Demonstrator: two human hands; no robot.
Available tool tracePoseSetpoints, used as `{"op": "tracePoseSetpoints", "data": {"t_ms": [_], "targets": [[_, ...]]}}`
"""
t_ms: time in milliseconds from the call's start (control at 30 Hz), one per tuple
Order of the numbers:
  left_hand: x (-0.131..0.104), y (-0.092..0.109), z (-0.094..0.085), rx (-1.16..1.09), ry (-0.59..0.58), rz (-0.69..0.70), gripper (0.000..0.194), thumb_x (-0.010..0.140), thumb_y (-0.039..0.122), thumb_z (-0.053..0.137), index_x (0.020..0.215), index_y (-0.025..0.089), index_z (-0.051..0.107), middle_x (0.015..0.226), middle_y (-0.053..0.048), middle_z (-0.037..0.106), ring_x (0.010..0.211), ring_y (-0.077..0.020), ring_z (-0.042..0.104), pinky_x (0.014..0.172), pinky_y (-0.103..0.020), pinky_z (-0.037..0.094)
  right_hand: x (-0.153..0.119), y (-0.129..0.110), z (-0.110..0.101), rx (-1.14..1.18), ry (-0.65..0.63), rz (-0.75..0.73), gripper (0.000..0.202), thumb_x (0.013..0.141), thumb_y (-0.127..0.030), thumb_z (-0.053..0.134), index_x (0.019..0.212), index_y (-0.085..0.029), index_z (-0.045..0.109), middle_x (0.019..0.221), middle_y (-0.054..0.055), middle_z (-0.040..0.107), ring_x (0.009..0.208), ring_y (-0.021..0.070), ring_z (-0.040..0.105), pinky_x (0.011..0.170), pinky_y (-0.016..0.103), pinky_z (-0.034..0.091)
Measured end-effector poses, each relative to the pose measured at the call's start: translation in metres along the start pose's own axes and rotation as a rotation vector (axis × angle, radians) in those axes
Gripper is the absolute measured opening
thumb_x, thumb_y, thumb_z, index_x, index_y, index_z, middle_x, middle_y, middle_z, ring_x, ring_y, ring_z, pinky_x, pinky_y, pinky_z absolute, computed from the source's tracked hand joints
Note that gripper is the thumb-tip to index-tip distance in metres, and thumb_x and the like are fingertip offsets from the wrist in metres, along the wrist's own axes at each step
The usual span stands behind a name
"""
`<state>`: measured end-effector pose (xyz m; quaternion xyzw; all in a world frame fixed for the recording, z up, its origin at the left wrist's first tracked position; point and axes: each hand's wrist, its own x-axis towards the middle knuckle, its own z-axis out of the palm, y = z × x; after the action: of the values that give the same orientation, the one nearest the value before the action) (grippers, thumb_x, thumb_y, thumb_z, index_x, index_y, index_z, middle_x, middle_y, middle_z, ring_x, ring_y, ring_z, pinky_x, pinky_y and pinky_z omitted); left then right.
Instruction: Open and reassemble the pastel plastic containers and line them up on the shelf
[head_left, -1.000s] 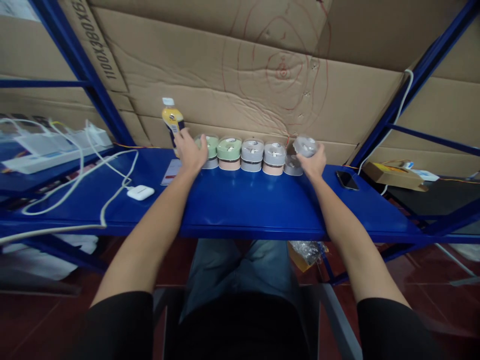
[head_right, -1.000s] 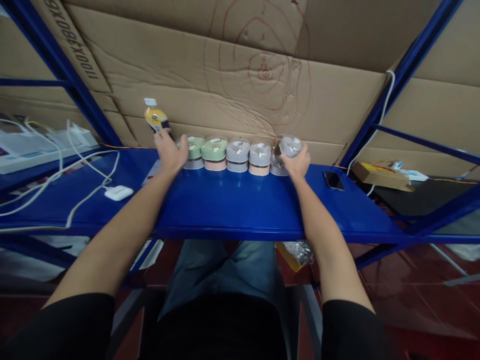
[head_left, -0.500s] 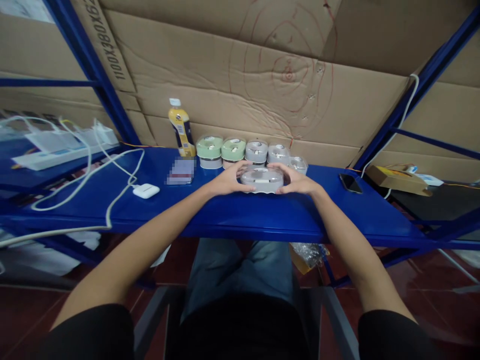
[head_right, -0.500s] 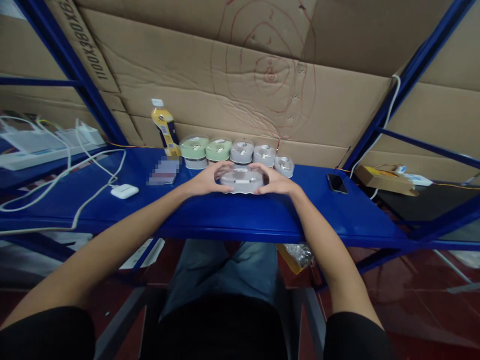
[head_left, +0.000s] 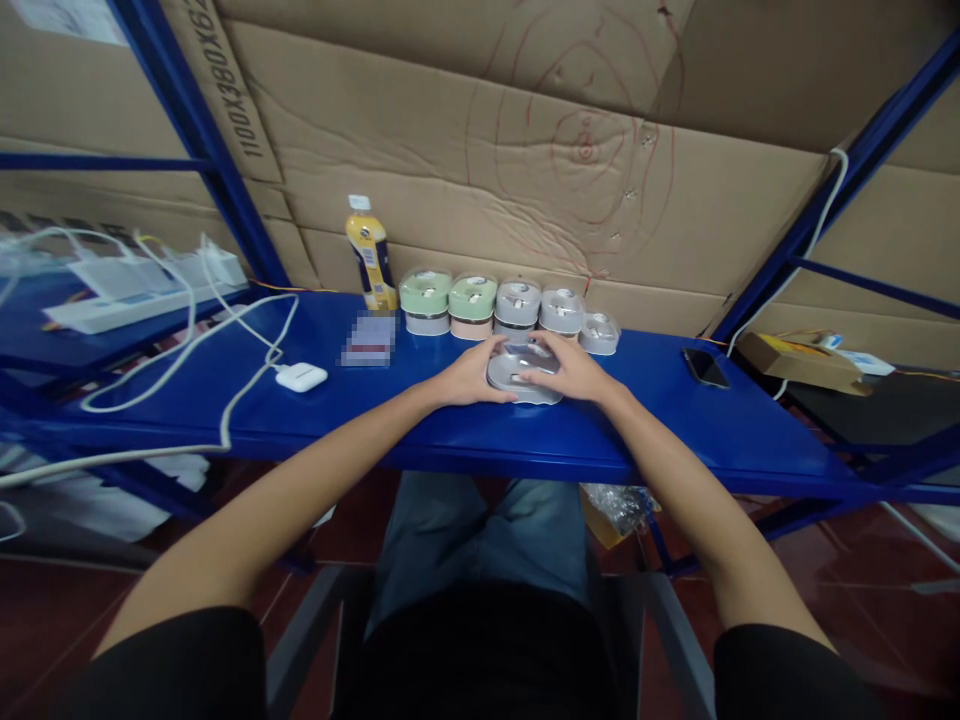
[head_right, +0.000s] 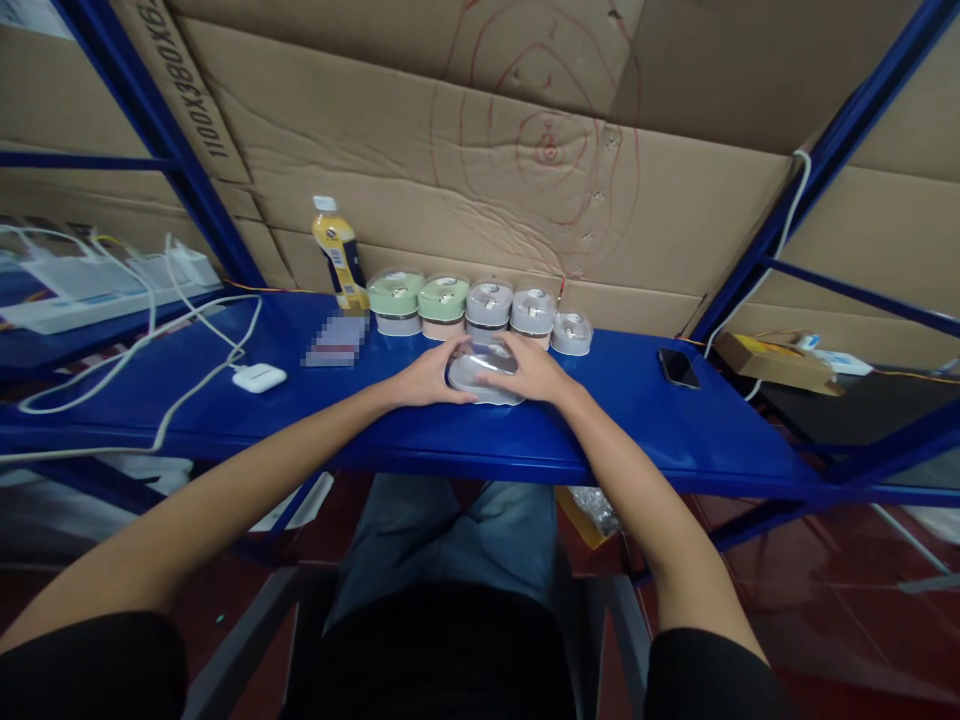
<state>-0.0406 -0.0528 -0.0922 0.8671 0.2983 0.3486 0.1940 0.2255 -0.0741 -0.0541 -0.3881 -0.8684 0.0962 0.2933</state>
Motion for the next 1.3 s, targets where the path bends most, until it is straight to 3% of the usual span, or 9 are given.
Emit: {"op": "tracePoseSetpoints", "data": {"t_ms": [100,200,367,533,733,933,1033,1167,1300], "targets": [[-0.003,0.005,-0.004,0.083,-0.045,0.048,0.087,0.081,0.061,0.086,0.153,0.018,0.060,0.145,-0.019,0.062,0.137,-0.0411,0.062,0.121,-0.060,0.048,-0.009,0.022,-0.022,0.070,0.047,0.116,0.072,0.092,-0.070,0.070,0.146,-0.022,0.063,0.137,0.014,0.074,0.116,0.0340,0.071,0.104,0.053,0.057],[-0.005,0.011,-0.005,0.146,-0.106,0.068,0.055,0.091,0.056,0.077,0.136,0.023,0.078,0.139,-0.016,0.060,0.135,-0.0386,0.062,0.123,-0.060,0.047,-0.017,0.045,-0.042,0.079,0.022,0.230,0.069,0.089,-0.066,0.074,0.143,-0.024,0.065,0.131,0.012,0.075,0.114,0.0338,0.071,0.104,0.053,0.056],[-0.005,0.017,-0.004,0.178,-0.088,0.054,0.042,0.096,0.052,0.073,0.127,0.026,0.084,0.145,-0.015,0.057,0.145,-0.0400,0.055,0.127,-0.061,0.044,-0.020,0.061,-0.053,0.034,-0.089,0.370,0.080,0.076,-0.063,0.085,0.141,-0.019,0.067,0.116,0.013,0.076,0.106,0.0348,0.071,0.098,0.052,0.058],[-0.002,0.010,-0.018,0.187,-0.032,0.048,0.046,0.095,0.056,0.070,0.119,0.020,0.084,0.141,-0.016,0.058,0.138,-0.0392,0.060,0.125,-0.060,0.045,-0.020,0.063,-0.054,0.018,-0.104,0.387,0.080,0.073,-0.064,0.088,0.137,-0.021,0.071,0.119,0.014,0.077,0.109,0.0361,0.073,0.099,0.052,0.059],[-0.014,-0.021,-0.054,0.223,0.050,-0.043,0.051,0.091,0.065,0.067,0.109,0.020,0.082,0.137,-0.015,0.063,0.133,-0.0376,0.063,0.124,-0.060,0.045,-0.021,0.068,-0.054,-0.068,-0.161,0.344,0.079,0.064,-0.056,0.098,0.132,-0.021,0.076,0.125,0.014,0.079,0.116,0.0392,0.074,0.104,0.056,0.059],[-0.028,-0.040,-0.069,0.288,0.008,-0.169,0.056,0.085,0.071,0.069,0.106,0.021,0.080,0.126,-0.013,0.067,0.121,-0.0354,0.067,0.118,-0.059,0.050,-0.021,0.070,-0.050,-0.099,-0.204,0.318,0.084,0.061,-0.051,0.101,0.136,-0.021,0.076,0.125,0.013,0.080,0.112,0.0373,0.076,0.102,0.054,0.061],[-0.026,-0.034,-0.067,0.252,0.032,-0.175,0.058,0.083,0.074,0.070,0.103,0.021,0.079,0.124,-0.013,0.068,0.120,-0.0369,0.067,0.116,-0.061,0.050,-0.021,0.070,-0.052,-0.085,-0.167,0.300,0.079,0.063,-0.052,0.101,0.133,-0.022,0.078,0.121,0.011,0.082,0.111,0.0370,0.077,0.101,0.054,0.061],[-0.019,-0.011,-0.056,0.179,0.117,-0.061,0.054,0.090,0.069,0.070,0.115,0.021,0.076,0.141,-0.014,0.066,0.139,-0.0364,0.060,0.125,-0.059,0.044,-0.021,0.060,-0.055,-0.045,0.030,0.278,0.080,0.071,-0.061,0.094,0.138,-0.022,0.076,0.130,0.014,0.079,0.119,0.0391,0.074,0.108,0.060,0.057],[-0.012,0.010,-0.037,0.090,0.015,0.051,0.061,0.089,0.063,0.076,0.132,0.020,0.069,0.144,-0.015,0.069,0.138,-0.0354,0.063,0.124,-0.055,0.045,-0.016,0.038,-0.049,0.067,0.163,0.099,0.081,0.077,-0.065,0.089,0.146,-0.025,0.071,0.147,0.014,0.071,0.134,0.0374,0.067,0.118,0.059,0.051]]}}
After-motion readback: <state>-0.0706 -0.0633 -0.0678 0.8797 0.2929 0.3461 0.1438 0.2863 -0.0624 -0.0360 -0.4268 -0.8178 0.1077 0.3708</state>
